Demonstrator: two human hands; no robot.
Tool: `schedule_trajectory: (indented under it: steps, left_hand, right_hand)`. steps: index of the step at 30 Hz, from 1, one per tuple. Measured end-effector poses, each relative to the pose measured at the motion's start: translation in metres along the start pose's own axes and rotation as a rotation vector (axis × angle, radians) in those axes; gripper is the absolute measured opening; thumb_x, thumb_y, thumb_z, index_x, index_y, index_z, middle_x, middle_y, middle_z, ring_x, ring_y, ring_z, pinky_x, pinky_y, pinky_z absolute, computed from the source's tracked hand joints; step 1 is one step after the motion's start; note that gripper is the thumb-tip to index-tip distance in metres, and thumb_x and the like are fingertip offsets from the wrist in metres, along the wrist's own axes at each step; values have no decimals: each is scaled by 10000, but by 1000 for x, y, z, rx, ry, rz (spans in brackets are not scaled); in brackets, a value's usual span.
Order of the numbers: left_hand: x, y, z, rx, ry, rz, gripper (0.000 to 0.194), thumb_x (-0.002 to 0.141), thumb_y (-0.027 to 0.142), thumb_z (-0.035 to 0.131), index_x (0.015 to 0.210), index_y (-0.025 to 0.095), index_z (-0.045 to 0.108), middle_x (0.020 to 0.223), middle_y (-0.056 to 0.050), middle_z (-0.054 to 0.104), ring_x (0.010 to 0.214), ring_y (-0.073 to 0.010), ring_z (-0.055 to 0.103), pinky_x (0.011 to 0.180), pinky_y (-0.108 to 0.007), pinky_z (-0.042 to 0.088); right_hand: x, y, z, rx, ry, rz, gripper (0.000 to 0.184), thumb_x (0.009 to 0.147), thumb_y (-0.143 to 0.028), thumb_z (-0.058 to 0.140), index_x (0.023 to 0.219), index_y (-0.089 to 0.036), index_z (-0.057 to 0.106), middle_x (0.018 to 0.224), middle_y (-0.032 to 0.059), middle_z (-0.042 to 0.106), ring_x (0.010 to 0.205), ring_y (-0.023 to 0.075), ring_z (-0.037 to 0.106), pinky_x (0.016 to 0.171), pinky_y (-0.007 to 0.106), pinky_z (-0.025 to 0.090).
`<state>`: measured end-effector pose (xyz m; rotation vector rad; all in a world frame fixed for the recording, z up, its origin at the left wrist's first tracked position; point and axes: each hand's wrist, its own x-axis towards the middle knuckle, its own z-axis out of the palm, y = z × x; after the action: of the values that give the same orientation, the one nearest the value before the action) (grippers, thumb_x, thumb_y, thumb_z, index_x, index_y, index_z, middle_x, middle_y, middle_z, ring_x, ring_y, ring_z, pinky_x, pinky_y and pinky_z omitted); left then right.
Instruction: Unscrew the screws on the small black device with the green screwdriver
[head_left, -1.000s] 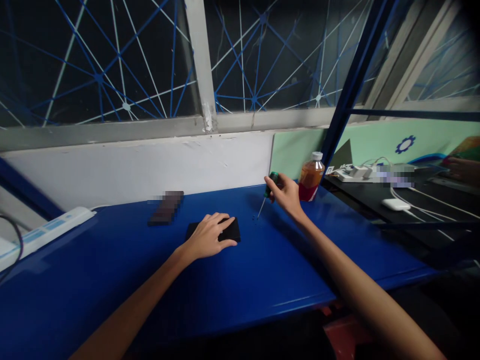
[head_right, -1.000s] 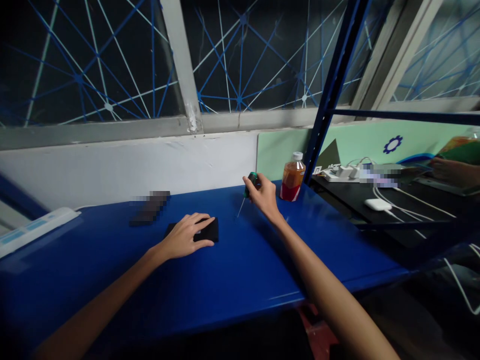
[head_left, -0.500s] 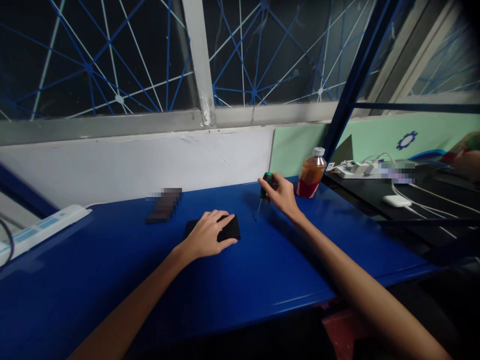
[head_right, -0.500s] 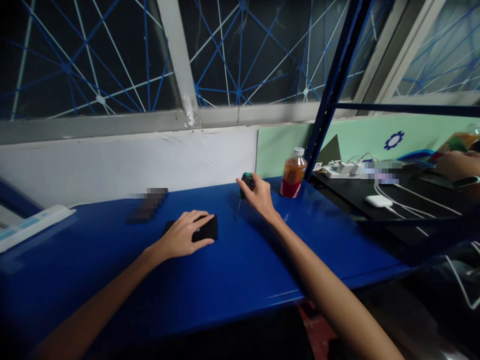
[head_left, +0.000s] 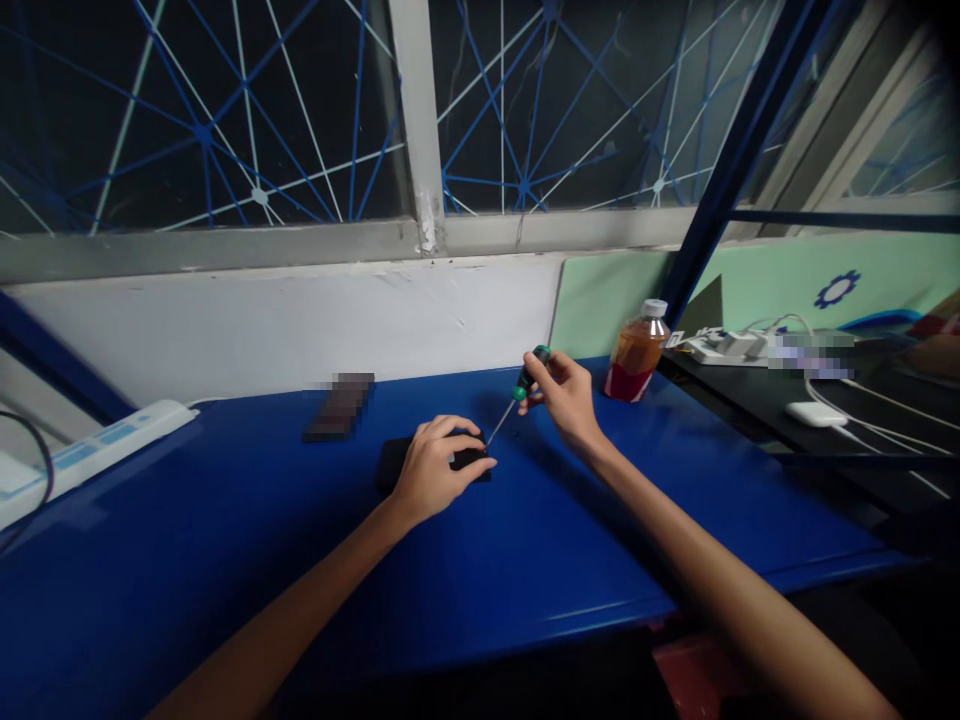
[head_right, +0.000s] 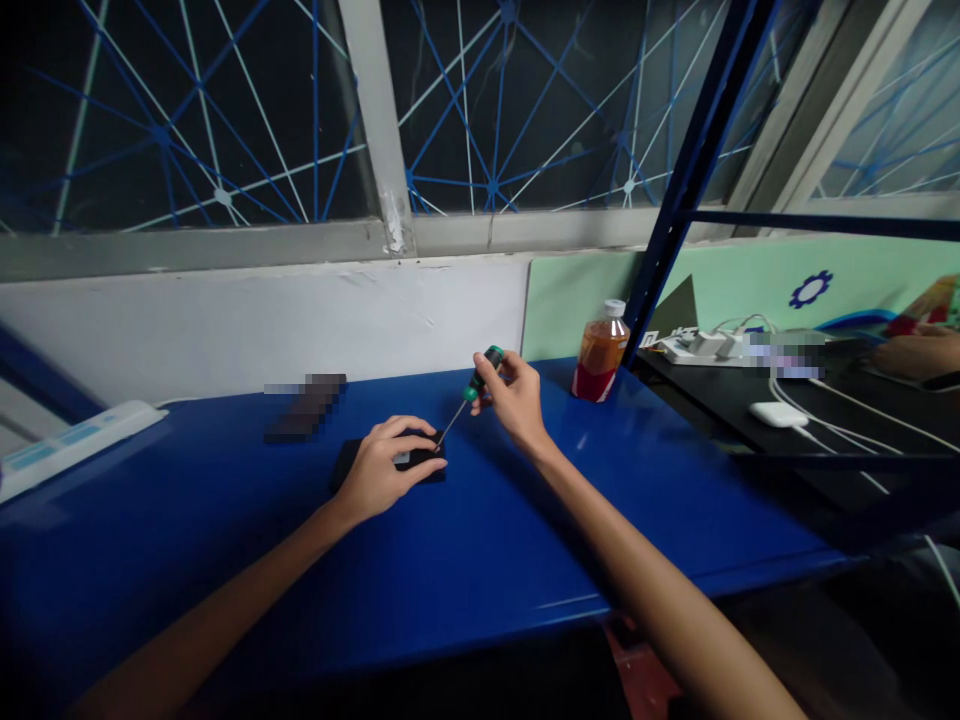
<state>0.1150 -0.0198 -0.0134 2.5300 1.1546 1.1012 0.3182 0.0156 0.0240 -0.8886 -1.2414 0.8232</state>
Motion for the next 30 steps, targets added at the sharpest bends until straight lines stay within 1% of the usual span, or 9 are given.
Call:
schedule_trajectory:
  steps: [5, 10, 14, 18, 24, 30]
  left_hand:
    - [2, 2, -3, -28, 15, -10, 95, 840, 290, 698, 775, 229, 731, 1007, -48, 702, 966, -254, 625, 846, -459, 462]
    - [2, 1, -3, -44, 23, -6, 61, 819, 252, 722, 766, 223, 733, 983, -46, 705, 946, -247, 628, 838, -440, 462]
    - [3, 1, -2, -48, 49, -1, 49, 805, 215, 736, 757, 214, 735, 963, -46, 704, 929, -237, 633, 834, -417, 465]
    - [3, 0, -1, -37, 49, 4, 68, 791, 212, 749, 728, 208, 723, 954, -45, 700, 916, -237, 635, 817, -412, 465]
    - [2, -2, -1, -20, 50, 11, 99, 785, 245, 754, 713, 201, 702, 973, -49, 694, 920, -237, 633, 810, -413, 464]
    - [3, -2, -2, -36, 52, 24, 131, 781, 240, 753, 679, 194, 685, 957, -48, 700, 916, -235, 639, 818, -412, 471]
  right_hand:
    - [-2, -1, 3, 23, -22, -12, 325, 835, -504, 637, 795, -201, 527, 606, -18, 576, 440, 129, 595, 413, 293, 560]
    - [-3, -2, 2, 4, -16, -50, 307, 840, -487, 640, 829, -199, 537, 637, -15, 571, 477, 125, 609, 427, 273, 568]
    - [-4, -6, 2, 32, -31, -81, 300, 837, -474, 653, 834, -195, 544, 660, -13, 577, 482, 120, 607, 425, 271, 575]
    - [-5, -9, 3, 48, -35, -96, 291, 839, -465, 656, 850, -193, 553, 667, -11, 579, 491, 126, 619, 428, 273, 583]
    - [-7, -11, 5, 25, -51, -81, 319, 824, -482, 664, 913, -190, 573, 705, -3, 599, 507, 130, 630, 441, 280, 596]
    - [-8, -12, 5, 33, -54, -150, 265, 829, -410, 687, 926, -183, 591, 723, -6, 606, 486, 114, 624, 421, 258, 578]
